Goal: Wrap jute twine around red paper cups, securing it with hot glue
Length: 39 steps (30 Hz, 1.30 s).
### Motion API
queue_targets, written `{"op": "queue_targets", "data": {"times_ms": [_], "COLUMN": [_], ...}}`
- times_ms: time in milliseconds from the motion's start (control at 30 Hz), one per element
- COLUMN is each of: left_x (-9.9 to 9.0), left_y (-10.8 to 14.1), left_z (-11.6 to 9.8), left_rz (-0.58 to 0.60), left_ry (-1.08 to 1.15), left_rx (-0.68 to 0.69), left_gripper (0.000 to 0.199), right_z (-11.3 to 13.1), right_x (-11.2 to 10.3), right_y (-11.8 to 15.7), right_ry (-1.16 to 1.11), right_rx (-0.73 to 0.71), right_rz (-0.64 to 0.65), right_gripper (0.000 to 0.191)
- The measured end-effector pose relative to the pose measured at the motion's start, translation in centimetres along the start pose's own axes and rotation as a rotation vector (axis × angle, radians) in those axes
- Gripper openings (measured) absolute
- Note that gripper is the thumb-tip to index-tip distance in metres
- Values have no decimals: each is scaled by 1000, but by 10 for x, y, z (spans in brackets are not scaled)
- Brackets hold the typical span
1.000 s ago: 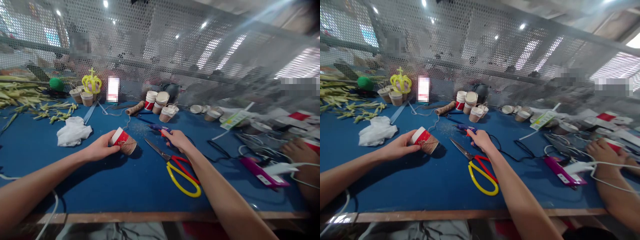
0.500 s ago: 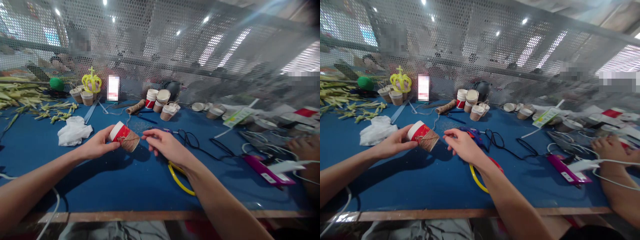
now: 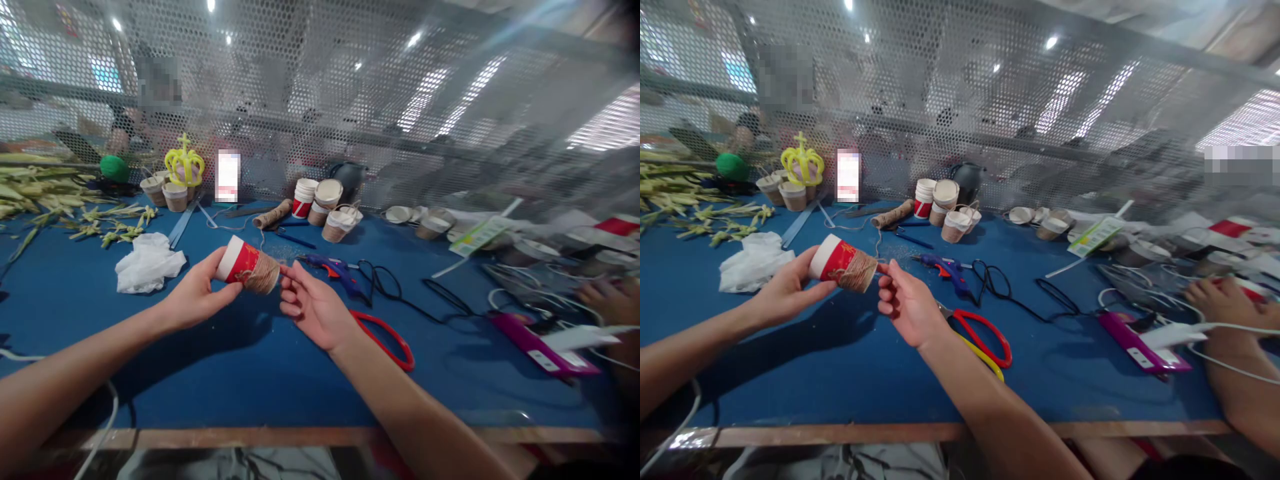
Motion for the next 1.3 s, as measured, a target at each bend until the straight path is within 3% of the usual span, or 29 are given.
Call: {"op": "queue_targets", "data": {"times_ms": [133, 333, 600, 1000, 1300], "left_x": [7, 12, 13, 20, 24], "left_y": [5, 8, 7, 8, 10], "left_z": [-2, -1, -1, -1, 0], "left_rz": [83, 149, 168, 307, 353], "left_ry": [-153, -211, -14, 173, 153], "left_rx": [24, 25, 4, -104, -119], "left_gripper": [36, 35, 35, 36, 30], "right_z": [0, 1, 6, 11, 11], "right_x": [-5, -7, -5, -4, -1], "right_y": [-3, -1, 8, 16, 20], "right_ry": [-102, 34, 314, 656, 784], "right_rx": [66, 8, -182, -528, -608], "right_rz": [-2, -13, -55, -101, -107], "right_gripper": [22, 20, 18, 12, 10]}}
Point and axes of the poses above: each hand's wrist, its own y-axis away from the middle knuckle, its own x-axis out of the palm, z = x × y, the point moved 3 cm from there along -y, towards the middle knuckle, and after that the axes turned 5 degrees about x, right-handed, at the moved point
